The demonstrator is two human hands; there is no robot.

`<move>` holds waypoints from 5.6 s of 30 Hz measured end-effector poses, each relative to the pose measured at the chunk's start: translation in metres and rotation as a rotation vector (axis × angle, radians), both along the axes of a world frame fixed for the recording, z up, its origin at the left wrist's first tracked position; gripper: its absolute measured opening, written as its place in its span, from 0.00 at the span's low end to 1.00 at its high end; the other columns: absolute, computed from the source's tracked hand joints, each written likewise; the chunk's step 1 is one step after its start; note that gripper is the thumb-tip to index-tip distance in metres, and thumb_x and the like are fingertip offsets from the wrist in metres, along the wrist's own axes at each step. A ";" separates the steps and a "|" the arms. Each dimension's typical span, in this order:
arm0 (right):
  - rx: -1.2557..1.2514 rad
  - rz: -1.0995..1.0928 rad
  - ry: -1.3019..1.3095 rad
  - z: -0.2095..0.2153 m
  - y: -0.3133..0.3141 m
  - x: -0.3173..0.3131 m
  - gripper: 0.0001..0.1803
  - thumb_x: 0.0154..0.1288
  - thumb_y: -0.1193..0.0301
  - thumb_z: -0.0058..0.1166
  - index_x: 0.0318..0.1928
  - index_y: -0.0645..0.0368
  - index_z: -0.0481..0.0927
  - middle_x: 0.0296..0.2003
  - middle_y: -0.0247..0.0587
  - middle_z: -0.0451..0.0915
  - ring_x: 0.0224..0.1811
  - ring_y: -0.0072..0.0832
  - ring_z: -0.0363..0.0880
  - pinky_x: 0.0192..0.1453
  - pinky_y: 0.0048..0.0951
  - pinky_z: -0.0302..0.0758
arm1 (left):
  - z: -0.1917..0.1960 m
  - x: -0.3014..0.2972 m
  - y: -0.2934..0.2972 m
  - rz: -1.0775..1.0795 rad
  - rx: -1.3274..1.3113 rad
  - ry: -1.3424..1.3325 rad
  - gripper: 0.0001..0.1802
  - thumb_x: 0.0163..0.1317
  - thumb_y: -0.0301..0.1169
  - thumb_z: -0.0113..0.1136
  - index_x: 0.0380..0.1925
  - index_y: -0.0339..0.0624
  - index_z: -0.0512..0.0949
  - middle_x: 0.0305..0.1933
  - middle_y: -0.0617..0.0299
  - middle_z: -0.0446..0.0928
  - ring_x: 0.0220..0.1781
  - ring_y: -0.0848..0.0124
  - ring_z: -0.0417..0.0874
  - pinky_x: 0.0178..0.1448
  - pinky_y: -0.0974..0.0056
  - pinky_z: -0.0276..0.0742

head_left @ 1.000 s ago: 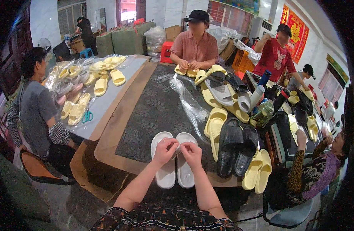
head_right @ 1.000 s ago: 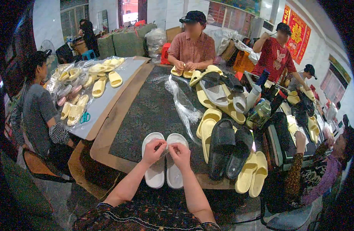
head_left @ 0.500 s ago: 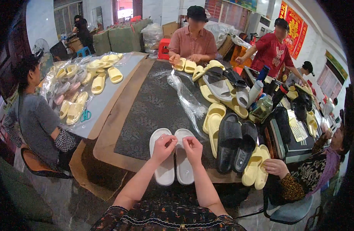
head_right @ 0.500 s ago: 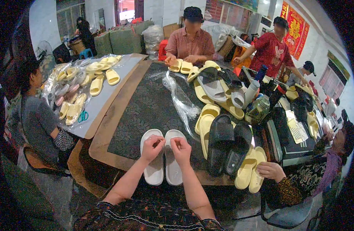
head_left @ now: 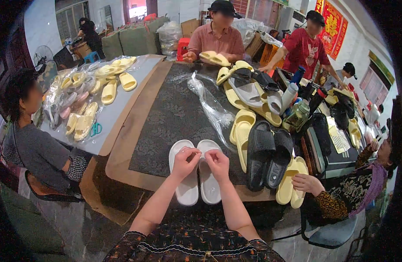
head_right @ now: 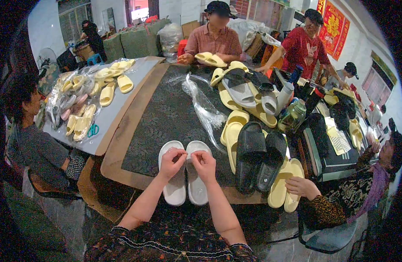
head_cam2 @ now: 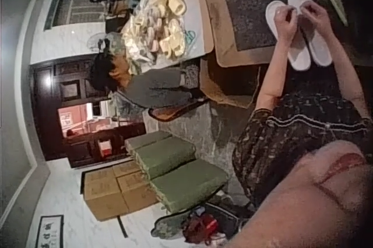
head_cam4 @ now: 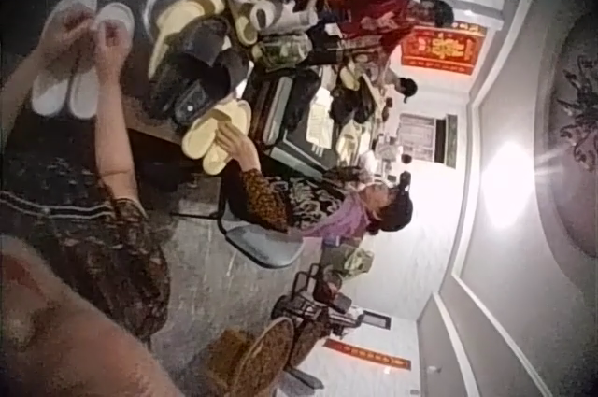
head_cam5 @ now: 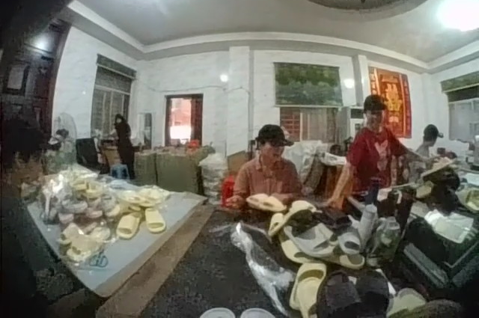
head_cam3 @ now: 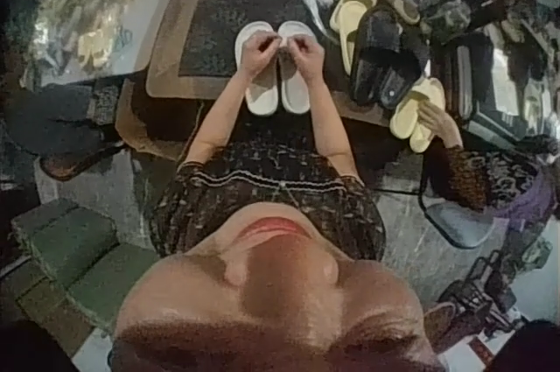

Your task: Inspecting, pairing, and organizing plastic slippers at a manufacturing station.

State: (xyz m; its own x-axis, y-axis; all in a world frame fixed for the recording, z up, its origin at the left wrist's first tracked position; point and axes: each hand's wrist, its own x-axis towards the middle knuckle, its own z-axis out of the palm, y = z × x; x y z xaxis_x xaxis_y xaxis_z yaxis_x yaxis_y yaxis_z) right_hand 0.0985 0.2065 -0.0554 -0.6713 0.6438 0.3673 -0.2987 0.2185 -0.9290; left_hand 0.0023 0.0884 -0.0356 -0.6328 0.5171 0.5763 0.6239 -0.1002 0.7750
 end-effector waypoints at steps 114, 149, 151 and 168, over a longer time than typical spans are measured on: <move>-0.181 -0.017 0.062 -0.004 0.004 -0.001 0.03 0.61 0.77 0.58 0.35 0.63 0.80 0.30 0.27 0.78 0.30 0.12 0.71 0.35 0.15 0.69 | 0.000 0.000 -0.001 -0.021 0.004 -0.069 0.04 0.54 0.26 0.63 0.30 0.38 0.81 0.27 0.59 0.78 0.32 0.66 0.76 0.38 0.64 0.72; -0.181 0.021 0.069 -0.002 0.002 0.002 0.02 0.63 0.76 0.57 0.35 0.62 0.79 0.30 0.26 0.76 0.30 0.11 0.70 0.34 0.14 0.67 | -0.004 0.000 0.000 -0.034 0.056 -0.098 0.04 0.54 0.26 0.64 0.29 0.38 0.81 0.25 0.60 0.76 0.30 0.69 0.75 0.36 0.66 0.70; -0.104 0.015 0.040 -0.004 0.002 0.002 0.03 0.63 0.76 0.57 0.36 0.62 0.79 0.30 0.26 0.77 0.30 0.10 0.70 0.33 0.13 0.67 | -0.004 0.001 0.000 -0.020 0.083 -0.187 0.04 0.54 0.26 0.64 0.29 0.38 0.81 0.23 0.60 0.75 0.28 0.69 0.73 0.35 0.65 0.69; -0.188 0.007 0.079 0.002 0.001 0.000 0.03 0.63 0.76 0.57 0.37 0.63 0.78 0.29 0.26 0.76 0.30 0.09 0.70 0.32 0.13 0.66 | -0.007 -0.004 0.000 -0.040 0.061 -0.308 0.04 0.54 0.26 0.63 0.29 0.39 0.81 0.26 0.61 0.76 0.28 0.69 0.75 0.37 0.65 0.71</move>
